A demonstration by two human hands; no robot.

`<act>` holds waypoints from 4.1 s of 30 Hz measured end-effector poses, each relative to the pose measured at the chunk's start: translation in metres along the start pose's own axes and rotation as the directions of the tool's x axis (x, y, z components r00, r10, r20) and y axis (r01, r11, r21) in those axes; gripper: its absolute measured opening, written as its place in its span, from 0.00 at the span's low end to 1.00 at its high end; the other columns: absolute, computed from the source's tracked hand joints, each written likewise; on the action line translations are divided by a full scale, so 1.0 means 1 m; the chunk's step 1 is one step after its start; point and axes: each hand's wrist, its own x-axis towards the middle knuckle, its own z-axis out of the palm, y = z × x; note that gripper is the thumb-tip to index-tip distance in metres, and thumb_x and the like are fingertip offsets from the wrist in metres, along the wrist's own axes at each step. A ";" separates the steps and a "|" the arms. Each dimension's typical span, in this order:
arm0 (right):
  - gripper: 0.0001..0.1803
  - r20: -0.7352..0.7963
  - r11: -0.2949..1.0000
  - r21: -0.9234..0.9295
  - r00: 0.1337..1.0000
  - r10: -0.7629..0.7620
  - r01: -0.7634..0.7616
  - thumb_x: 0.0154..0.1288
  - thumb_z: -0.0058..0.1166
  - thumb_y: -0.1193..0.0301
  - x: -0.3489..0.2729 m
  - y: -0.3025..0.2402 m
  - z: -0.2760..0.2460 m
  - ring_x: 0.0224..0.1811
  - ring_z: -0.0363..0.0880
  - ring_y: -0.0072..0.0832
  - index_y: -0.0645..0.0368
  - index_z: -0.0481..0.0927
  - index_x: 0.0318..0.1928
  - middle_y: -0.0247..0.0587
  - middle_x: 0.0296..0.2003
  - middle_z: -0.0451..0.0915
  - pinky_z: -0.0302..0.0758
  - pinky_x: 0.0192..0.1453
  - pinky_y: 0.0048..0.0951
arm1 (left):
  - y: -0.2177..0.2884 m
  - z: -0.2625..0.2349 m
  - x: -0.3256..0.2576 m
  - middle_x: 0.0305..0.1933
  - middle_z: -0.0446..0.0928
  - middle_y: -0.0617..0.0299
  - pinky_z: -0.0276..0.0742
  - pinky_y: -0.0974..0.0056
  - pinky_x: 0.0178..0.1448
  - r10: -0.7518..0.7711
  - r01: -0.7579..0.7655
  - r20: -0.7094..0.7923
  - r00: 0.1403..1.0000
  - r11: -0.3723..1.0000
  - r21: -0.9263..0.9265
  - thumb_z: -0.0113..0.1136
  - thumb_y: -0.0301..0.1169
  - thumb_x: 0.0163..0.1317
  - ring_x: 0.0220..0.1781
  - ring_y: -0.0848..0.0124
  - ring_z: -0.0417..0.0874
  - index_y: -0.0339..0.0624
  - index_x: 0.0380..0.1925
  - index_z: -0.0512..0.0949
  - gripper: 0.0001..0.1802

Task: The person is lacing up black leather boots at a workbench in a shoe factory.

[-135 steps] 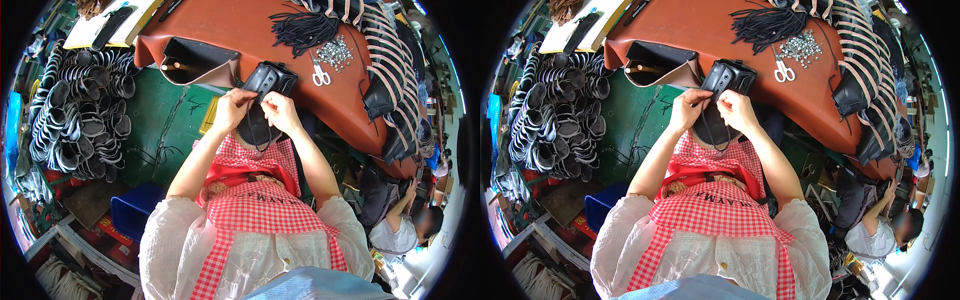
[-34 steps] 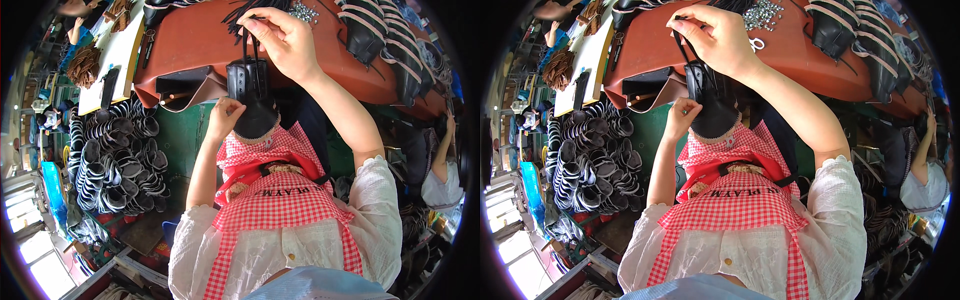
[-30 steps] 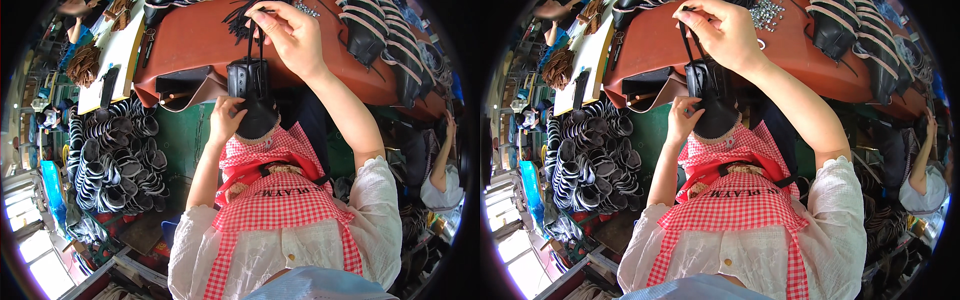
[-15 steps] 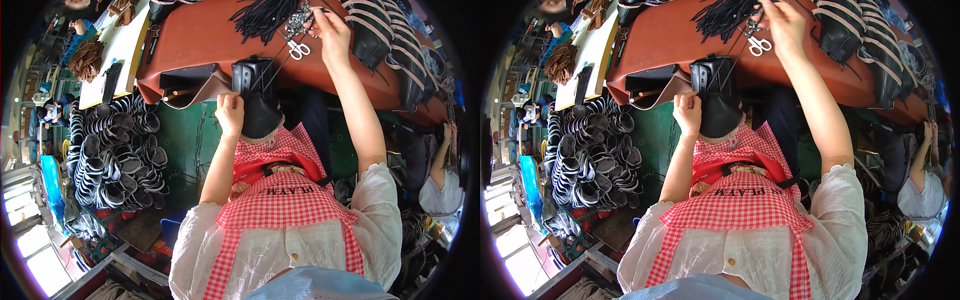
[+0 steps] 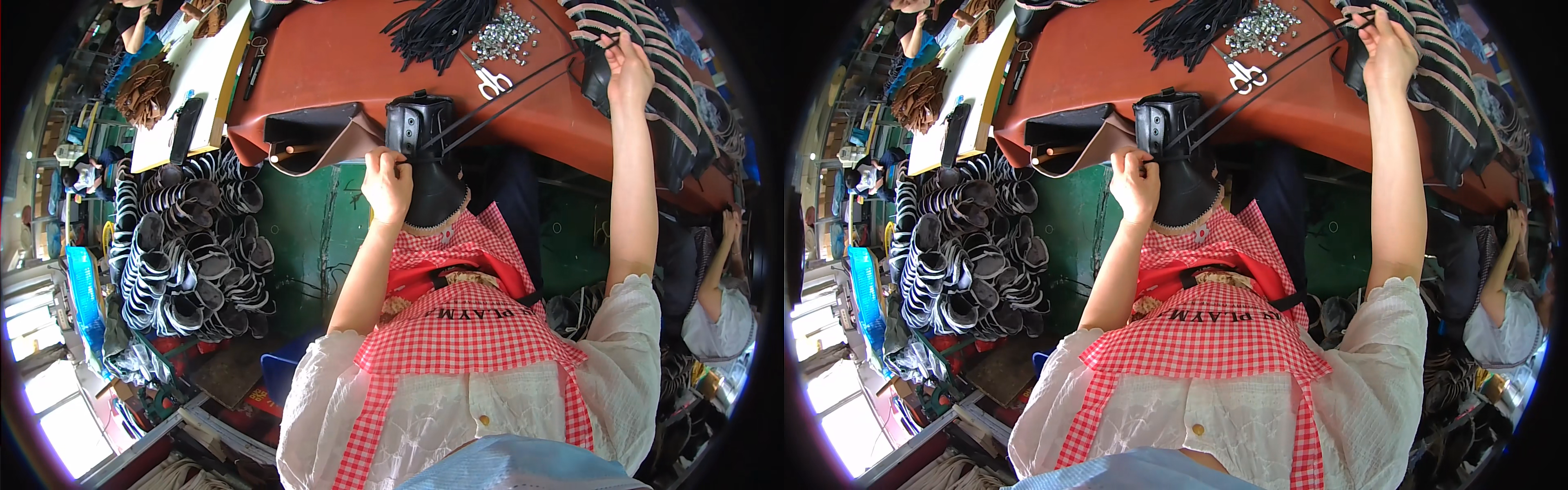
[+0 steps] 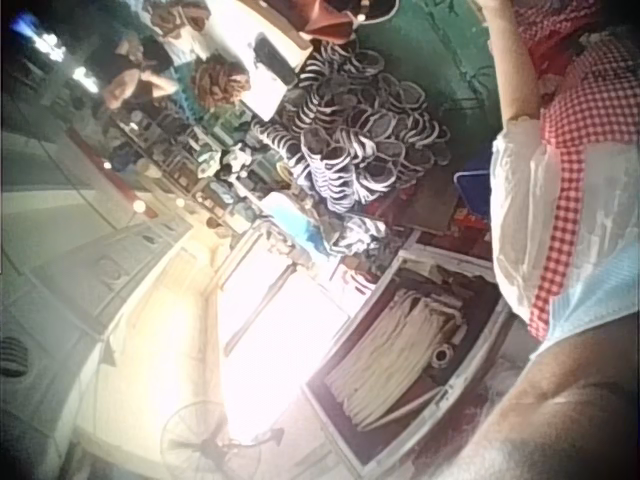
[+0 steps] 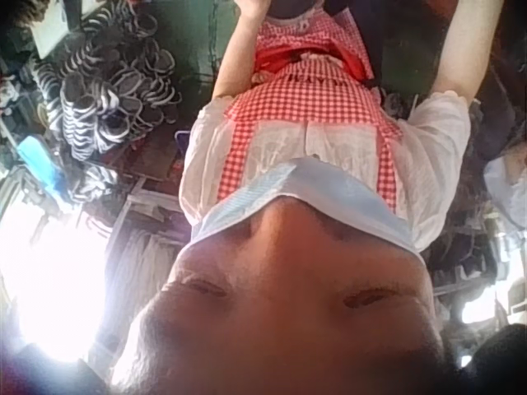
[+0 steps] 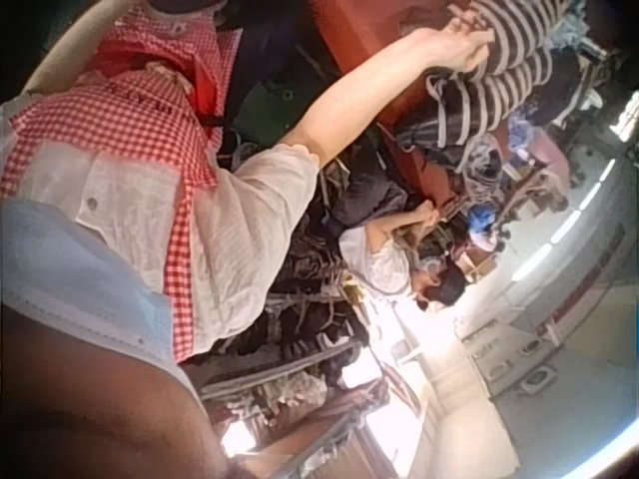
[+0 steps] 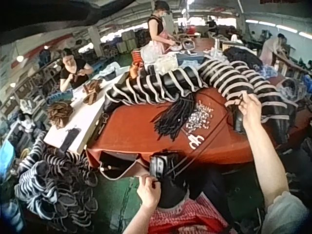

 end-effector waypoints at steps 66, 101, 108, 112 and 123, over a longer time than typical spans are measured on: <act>0.12 0.520 0.633 -0.671 0.854 0.029 0.387 0.57 0.60 0.78 -0.165 0.053 -0.044 0.30 0.81 0.29 0.55 0.83 0.43 0.39 0.30 0.80 0.77 0.37 0.24 | -0.054 -0.070 0.048 0.30 0.82 0.55 0.77 0.64 0.40 -0.364 0.318 0.500 0.786 0.931 0.178 0.64 0.38 0.58 0.31 0.65 0.83 0.37 0.34 0.84 0.14; 0.06 0.483 0.901 -0.399 0.874 0.047 0.173 0.61 0.56 0.79 -0.226 0.136 0.006 0.37 0.82 0.27 0.61 0.80 0.40 0.40 0.39 0.82 0.78 0.34 0.22 | 0.020 -0.030 0.079 0.29 0.75 0.62 0.77 0.62 0.37 0.263 -0.281 0.489 0.832 0.959 -0.037 0.66 0.32 0.45 0.34 0.64 0.81 0.45 0.27 0.83 0.07; 0.11 0.679 0.861 -0.372 0.734 -0.002 0.346 0.55 0.63 0.79 -0.220 0.105 0.037 0.40 0.81 0.29 0.59 0.81 0.40 0.37 0.43 0.82 0.81 0.38 0.25 | -0.082 -0.181 0.115 0.26 0.78 0.63 0.74 0.64 0.33 0.103 -0.053 -0.100 0.990 0.909 0.414 0.64 0.21 0.45 0.30 0.69 0.77 0.42 0.25 0.83 0.06; 0.07 0.762 0.888 -0.115 0.613 -0.209 0.445 0.60 0.61 0.75 -0.233 0.100 0.101 0.40 0.80 0.35 0.60 0.82 0.40 0.44 0.38 0.81 0.77 0.44 0.32 | -0.055 -0.198 0.100 0.28 0.77 0.65 0.70 0.67 0.31 0.181 -0.083 -0.272 0.945 0.938 0.337 0.64 0.19 0.46 0.27 0.71 0.72 0.42 0.26 0.83 0.07; 0.08 0.874 0.935 -0.332 0.413 0.256 0.124 0.64 0.57 0.72 -0.251 0.067 0.124 0.30 0.80 0.27 0.65 0.80 0.33 0.43 0.27 0.81 0.74 0.36 0.26 | 0.019 -0.085 0.040 0.40 0.75 0.60 0.81 0.70 0.40 -0.101 0.169 0.236 0.966 0.942 -0.291 0.66 0.17 0.50 0.36 0.74 0.81 0.41 0.46 0.82 0.20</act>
